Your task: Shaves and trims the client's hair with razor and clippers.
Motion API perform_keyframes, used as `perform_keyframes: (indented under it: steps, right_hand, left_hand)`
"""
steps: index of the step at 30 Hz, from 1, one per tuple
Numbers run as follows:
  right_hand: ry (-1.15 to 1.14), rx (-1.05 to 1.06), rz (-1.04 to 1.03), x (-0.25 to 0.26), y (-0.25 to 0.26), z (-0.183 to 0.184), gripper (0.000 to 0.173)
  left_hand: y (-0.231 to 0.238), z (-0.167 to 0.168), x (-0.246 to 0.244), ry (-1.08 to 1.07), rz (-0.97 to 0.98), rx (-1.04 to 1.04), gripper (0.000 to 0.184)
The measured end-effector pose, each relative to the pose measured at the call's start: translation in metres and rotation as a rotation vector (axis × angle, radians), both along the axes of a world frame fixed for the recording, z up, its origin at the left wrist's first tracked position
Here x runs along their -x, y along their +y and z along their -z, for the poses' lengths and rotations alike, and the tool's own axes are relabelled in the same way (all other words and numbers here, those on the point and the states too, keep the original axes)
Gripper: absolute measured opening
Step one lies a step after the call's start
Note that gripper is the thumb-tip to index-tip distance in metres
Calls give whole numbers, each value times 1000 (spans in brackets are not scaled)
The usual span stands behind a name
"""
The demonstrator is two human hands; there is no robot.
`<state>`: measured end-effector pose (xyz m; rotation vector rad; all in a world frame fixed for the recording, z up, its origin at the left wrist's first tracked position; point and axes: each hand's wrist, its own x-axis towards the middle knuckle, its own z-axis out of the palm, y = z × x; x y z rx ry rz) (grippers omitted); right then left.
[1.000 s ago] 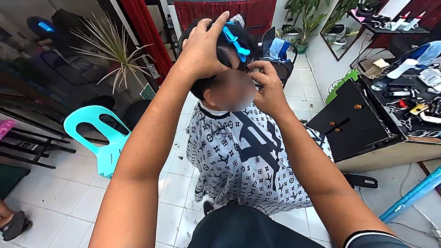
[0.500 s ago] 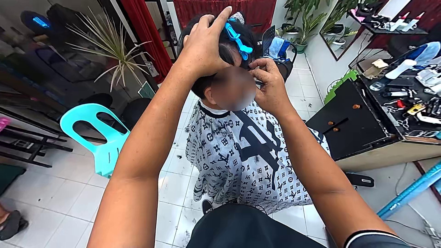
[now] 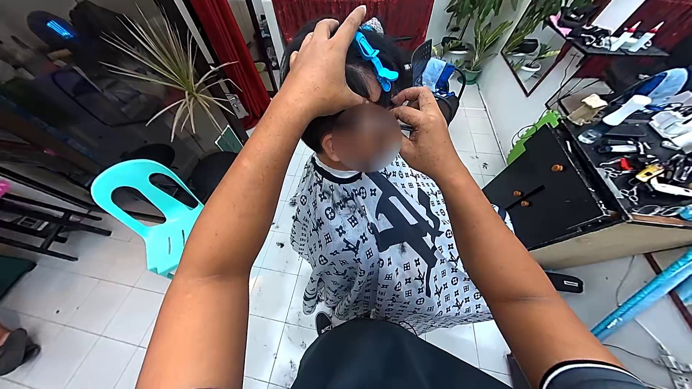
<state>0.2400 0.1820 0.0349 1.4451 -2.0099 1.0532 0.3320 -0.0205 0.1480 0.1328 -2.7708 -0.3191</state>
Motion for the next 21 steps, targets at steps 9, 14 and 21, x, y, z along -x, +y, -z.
perform_keyframes:
  steps: [9, 14, 21]
  right_hand:
    - [11, -45, 4, 0, 1, -6, 19]
    - [31, -86, 1, -1, 1, -9, 19]
    - [42, -132, -5, -1, 3, -14, 18]
  left_hand:
    - [0, 0, 0, -2, -5, -5, 120]
    - [1, 0, 0, 0, -8, -8, 120]
    - [0, 1, 0, 0, -4, 0, 122]
